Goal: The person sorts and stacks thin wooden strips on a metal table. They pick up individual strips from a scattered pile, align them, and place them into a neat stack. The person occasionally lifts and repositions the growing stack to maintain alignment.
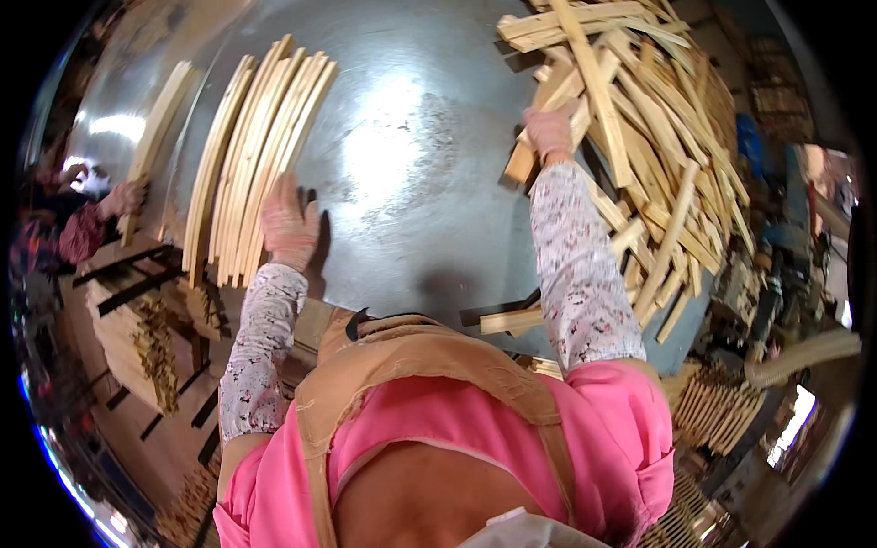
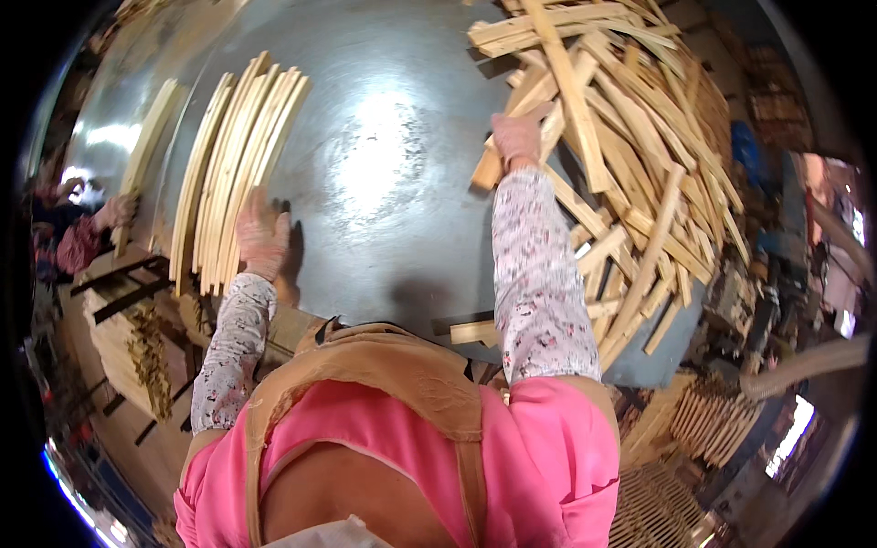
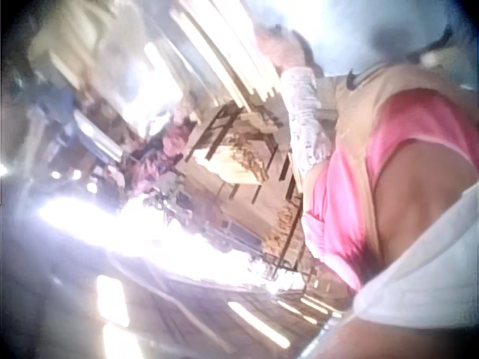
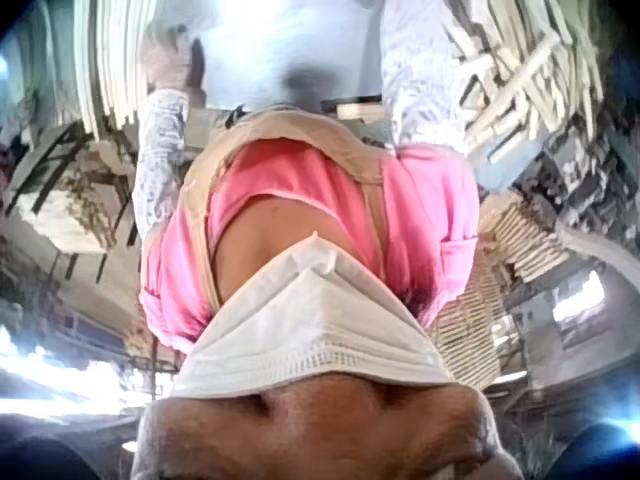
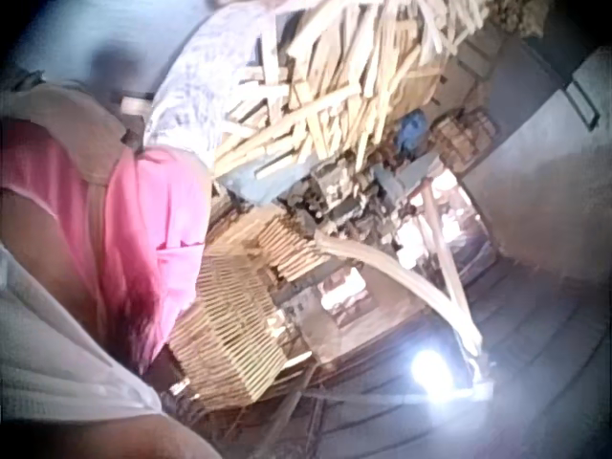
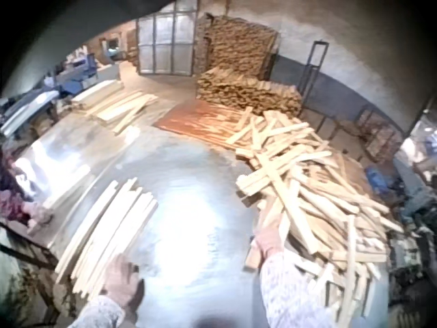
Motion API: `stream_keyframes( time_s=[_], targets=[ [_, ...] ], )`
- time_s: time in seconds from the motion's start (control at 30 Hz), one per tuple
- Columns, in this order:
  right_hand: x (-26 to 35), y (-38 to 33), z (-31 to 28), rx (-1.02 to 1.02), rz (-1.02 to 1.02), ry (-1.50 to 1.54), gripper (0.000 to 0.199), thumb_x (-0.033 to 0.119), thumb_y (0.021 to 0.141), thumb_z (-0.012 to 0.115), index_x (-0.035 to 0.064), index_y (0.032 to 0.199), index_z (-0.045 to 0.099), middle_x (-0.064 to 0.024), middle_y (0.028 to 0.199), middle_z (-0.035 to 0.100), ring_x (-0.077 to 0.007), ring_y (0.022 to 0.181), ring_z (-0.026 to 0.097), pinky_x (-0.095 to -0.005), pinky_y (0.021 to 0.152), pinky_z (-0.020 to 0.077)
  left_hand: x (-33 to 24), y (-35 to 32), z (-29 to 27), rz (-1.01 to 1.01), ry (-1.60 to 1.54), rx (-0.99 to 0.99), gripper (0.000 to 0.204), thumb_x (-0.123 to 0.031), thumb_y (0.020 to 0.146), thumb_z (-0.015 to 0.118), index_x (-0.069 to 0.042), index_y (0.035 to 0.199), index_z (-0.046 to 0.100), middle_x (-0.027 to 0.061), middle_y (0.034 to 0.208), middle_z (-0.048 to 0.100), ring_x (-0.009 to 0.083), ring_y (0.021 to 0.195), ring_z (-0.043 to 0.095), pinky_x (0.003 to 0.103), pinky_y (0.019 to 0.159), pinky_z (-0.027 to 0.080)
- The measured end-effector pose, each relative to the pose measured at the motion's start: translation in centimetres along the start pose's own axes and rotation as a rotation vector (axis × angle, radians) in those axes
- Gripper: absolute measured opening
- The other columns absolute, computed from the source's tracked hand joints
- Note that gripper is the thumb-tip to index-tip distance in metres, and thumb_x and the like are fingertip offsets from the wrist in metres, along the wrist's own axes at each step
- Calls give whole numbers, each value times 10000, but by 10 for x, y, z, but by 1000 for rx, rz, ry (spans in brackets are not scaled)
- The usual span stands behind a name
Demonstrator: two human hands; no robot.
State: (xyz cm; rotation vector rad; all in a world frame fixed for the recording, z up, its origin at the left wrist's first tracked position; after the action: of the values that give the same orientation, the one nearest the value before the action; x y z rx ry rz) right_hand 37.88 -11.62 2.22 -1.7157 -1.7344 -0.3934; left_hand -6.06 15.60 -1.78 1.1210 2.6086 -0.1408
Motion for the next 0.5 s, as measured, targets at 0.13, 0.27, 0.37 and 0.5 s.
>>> stream_keyframes(
  time_s=[0.13,0.27,0.37,0.5],
  targets=[
    [-56,-118,-3,322,-806,-630,358,154,948,742,-19,1261,719,-246,1155,772,-429,1062,742,-448,937,603,-141,6,27,-94,-766,383,563,-326,1065,637,45,1485,578,258,1398,681,299,1303,656,385,1124,502],
    [-83,-247,27,299,-514,85,357,217,980,714,-52,1214,724,-326,1328,634,-400,1205,682,-444,998,587,-217,-22,78,-444,-1669,1046,590,-421,1087,647,35,1459,601,164,1309,730,243,1142,701,359,1060,550],
    [-90,-255,28,535,-347,335,461,272,983,708,-99,1256,677,-364,1345,600,-362,1176,678,-428,960,596,-206,-36,73,-594,-1731,1168,522,-374,1089,641,44,1402,629,185,1252,740,270,1066,731,387,1002,602],
    [-99,-229,19,959,237,876,669,271,935,657,-130,1452,517,-213,985,730,-230,695,712,-347,707,615,-152,-24,71,-274,-1421,1057,460,-330,1035,682,65,1270,657,193,1093,756,274,902,753,413,816,647]
  ],
)
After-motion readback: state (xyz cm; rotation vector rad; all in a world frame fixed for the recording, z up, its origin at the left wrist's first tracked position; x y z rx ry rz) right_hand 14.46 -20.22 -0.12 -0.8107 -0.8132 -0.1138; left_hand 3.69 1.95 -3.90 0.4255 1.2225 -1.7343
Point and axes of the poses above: each hand's wrist, its own y-axis towards the middle knuckle, its own z-axis out of the palm, x = y × z, the point moved 3 cm from there along y, towards the middle knuckle
